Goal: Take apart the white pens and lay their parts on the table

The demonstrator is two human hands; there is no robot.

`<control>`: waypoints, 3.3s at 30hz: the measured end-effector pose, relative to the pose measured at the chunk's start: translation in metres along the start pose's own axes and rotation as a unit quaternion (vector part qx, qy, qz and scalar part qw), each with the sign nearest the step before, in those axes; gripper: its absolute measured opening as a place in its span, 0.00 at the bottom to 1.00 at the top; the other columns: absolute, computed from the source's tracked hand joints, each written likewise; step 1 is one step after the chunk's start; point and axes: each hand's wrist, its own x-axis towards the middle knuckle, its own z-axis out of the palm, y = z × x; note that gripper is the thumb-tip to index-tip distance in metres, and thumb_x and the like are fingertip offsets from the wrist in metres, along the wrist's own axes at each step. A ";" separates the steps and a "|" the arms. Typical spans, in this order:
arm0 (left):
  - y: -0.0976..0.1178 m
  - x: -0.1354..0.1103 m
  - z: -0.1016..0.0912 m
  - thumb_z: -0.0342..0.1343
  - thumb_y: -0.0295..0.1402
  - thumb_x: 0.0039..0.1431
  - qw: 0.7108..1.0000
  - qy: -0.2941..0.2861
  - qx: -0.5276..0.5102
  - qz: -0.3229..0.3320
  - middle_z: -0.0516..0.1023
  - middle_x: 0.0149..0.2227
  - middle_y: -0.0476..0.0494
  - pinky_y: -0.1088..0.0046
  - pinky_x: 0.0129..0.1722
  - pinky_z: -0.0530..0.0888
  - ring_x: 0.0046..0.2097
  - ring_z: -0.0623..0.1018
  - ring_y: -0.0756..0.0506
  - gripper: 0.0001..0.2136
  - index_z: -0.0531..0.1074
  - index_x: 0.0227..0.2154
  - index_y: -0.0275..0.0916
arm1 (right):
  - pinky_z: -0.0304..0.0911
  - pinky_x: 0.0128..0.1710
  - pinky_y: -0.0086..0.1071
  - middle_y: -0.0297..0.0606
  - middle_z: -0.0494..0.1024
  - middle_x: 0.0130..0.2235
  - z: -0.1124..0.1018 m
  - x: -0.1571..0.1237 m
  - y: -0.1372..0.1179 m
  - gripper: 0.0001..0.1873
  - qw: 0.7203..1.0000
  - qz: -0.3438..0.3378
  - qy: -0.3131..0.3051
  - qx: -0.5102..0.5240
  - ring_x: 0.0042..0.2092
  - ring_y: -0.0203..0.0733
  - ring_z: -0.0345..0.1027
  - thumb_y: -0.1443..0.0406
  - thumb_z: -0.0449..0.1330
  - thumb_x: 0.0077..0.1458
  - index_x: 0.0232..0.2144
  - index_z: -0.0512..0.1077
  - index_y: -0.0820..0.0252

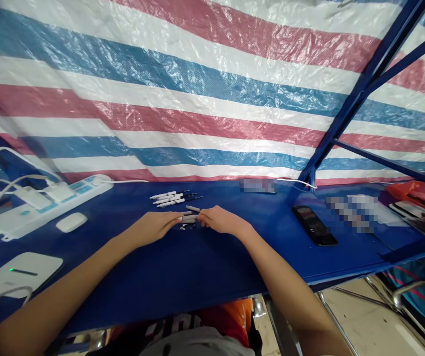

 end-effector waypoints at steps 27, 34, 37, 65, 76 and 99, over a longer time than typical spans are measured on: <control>-0.001 0.002 0.004 0.42 0.37 0.69 0.999 -0.005 -0.028 -0.020 0.76 0.40 0.45 0.74 0.35 0.68 0.39 0.76 0.45 0.16 0.67 0.54 0.44 | 0.60 0.36 0.27 0.36 0.77 0.34 0.009 0.002 0.002 0.20 0.996 0.023 0.069 0.053 0.32 0.31 0.68 0.57 0.43 0.64 0.36 0.72 0.60; -0.002 0.001 0.003 0.41 0.38 0.68 0.996 -0.008 -0.076 -0.040 0.76 0.44 0.44 0.72 0.41 0.68 0.43 0.75 0.43 0.17 0.67 0.55 0.45 | 0.61 0.36 0.27 0.36 0.77 0.36 0.011 0.006 0.007 0.12 0.990 0.000 0.133 0.039 0.34 0.33 0.68 0.61 0.54 0.59 0.41 0.73 0.59; 0.000 0.003 -0.002 0.40 0.39 0.69 0.991 0.000 -0.124 -0.054 0.74 0.48 0.45 0.70 0.47 0.66 0.48 0.73 0.43 0.17 0.67 0.55 0.44 | 0.63 0.39 0.29 0.38 0.76 0.38 0.012 0.008 0.009 0.10 0.984 -0.027 0.177 0.016 0.36 0.34 0.68 0.63 0.54 0.58 0.39 0.73 0.60; -0.002 -0.003 -0.044 0.47 0.51 0.62 0.771 -0.249 -0.550 -0.204 0.47 0.19 0.57 0.79 0.14 0.45 0.17 0.45 0.54 0.20 0.71 0.41 0.40 | 0.66 0.51 0.37 0.42 0.76 0.44 0.004 -0.010 0.004 0.15 0.925 -0.228 0.258 -0.161 0.49 0.38 0.68 0.67 0.49 0.62 0.47 0.70 0.55; -0.014 0.001 -0.028 0.51 0.55 0.58 0.878 -0.134 -0.427 -0.168 0.68 0.25 0.49 0.76 0.21 0.62 0.23 0.65 0.51 0.23 0.74 0.38 0.37 | 0.65 0.46 0.35 0.42 0.75 0.40 0.011 0.003 0.005 0.13 0.965 -0.099 0.237 -0.052 0.44 0.39 0.68 0.60 0.50 0.61 0.42 0.70 0.58; 0.002 0.006 -0.014 0.46 0.44 0.65 0.971 -0.033 -0.224 -0.078 0.78 0.37 0.49 0.75 0.33 0.66 0.34 0.74 0.46 0.16 0.74 0.45 0.43 | 0.57 0.35 0.27 0.34 0.70 0.32 0.015 0.005 -0.002 0.08 0.978 -0.004 0.207 0.029 0.31 0.32 0.61 0.68 0.53 0.50 0.35 0.69 0.61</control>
